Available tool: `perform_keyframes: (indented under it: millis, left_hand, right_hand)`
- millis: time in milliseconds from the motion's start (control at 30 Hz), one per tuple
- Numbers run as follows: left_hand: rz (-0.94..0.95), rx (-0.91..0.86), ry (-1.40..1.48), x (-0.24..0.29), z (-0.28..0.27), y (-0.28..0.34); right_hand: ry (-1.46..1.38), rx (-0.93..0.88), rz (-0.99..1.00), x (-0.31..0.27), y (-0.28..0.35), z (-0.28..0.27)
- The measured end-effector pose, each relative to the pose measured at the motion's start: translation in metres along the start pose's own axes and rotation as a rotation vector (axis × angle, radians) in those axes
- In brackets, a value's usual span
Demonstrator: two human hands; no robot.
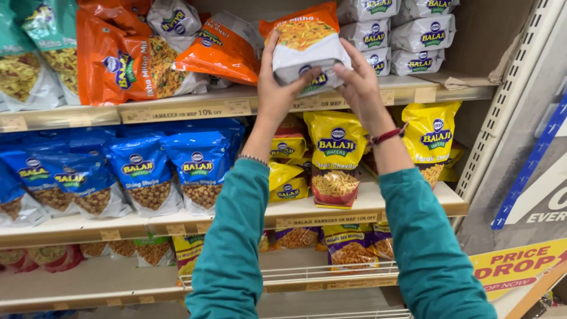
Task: Organizing and arranging snack bags on store shelves.
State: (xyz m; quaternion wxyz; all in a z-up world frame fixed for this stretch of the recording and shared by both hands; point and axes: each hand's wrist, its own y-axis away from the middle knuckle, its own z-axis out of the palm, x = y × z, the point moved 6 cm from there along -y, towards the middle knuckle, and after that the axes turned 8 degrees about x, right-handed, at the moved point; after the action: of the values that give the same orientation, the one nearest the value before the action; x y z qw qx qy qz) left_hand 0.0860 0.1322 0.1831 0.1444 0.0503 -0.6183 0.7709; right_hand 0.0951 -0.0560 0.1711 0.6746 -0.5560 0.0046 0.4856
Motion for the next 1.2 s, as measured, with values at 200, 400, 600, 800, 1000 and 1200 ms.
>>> perform_keyframes:
  millis: [200,400,600,800,1000,1200]
  left_hand:
    - [0.032,0.018,-0.203,-0.067,0.009,-0.044]
    - [0.009,-0.131,-0.356,-0.174,0.001,-0.073]
    - [-0.231,-0.329,-0.669,-0.243,-0.005,-0.065]
    - [-0.077,-0.373,-1.219,-0.206,0.009,-0.076]
    - [-0.149,-0.272,-1.45,-0.245,0.016,-0.082]
    - [0.441,-0.108,-1.573,-0.139,0.027,-0.07]
  right_hand:
    - [0.529,-0.145,-0.235,-0.005,-0.058,-0.034]
    - [0.901,-0.265,-0.47,0.005,-0.092,-0.054]
    - [1.265,-0.315,-0.238,0.056,-0.132,-0.106]
    - [1.558,-0.104,-0.208,0.061,-0.131,-0.085]
    - [1.719,-0.016,-0.336,0.051,-0.122,-0.073]
    - [1.812,0.054,-0.418,0.041,-0.116,-0.061]
